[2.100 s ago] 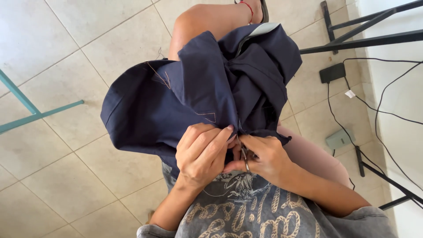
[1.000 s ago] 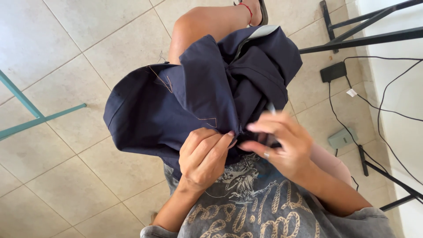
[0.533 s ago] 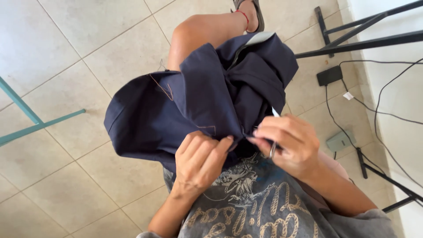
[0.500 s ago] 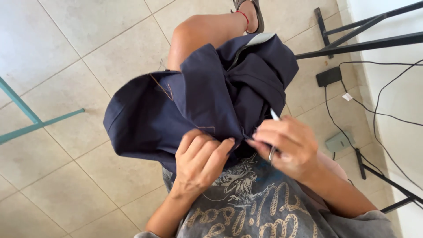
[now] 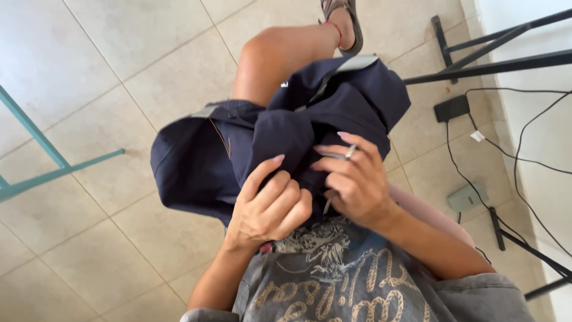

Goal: Trimming loose threads and cutting seams on a dark blue garment using scissors

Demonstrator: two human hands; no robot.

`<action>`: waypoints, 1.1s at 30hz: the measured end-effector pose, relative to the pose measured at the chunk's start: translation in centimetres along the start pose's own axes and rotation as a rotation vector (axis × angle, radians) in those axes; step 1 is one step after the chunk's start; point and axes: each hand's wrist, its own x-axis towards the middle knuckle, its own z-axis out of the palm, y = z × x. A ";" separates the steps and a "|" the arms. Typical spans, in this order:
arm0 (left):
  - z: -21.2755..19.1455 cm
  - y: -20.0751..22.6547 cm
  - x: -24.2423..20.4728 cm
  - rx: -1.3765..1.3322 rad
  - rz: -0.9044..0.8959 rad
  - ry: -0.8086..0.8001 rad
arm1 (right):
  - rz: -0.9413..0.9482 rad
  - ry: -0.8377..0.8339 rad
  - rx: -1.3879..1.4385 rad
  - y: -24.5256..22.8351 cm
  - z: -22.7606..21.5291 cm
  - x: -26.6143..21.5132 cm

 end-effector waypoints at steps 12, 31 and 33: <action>1.2 -3.2 -0.8 0.238 -0.009 0.173 | -0.323 0.032 -0.089 2.2 0.1 -5.9; -4.9 -8.4 8.1 -0.396 -0.094 -0.581 | 0.035 -0.423 0.173 2.5 -1.0 -8.7; -5.9 -7.7 8.1 -0.568 -0.155 -0.561 | 0.208 -0.478 0.412 2.7 -1.2 -7.0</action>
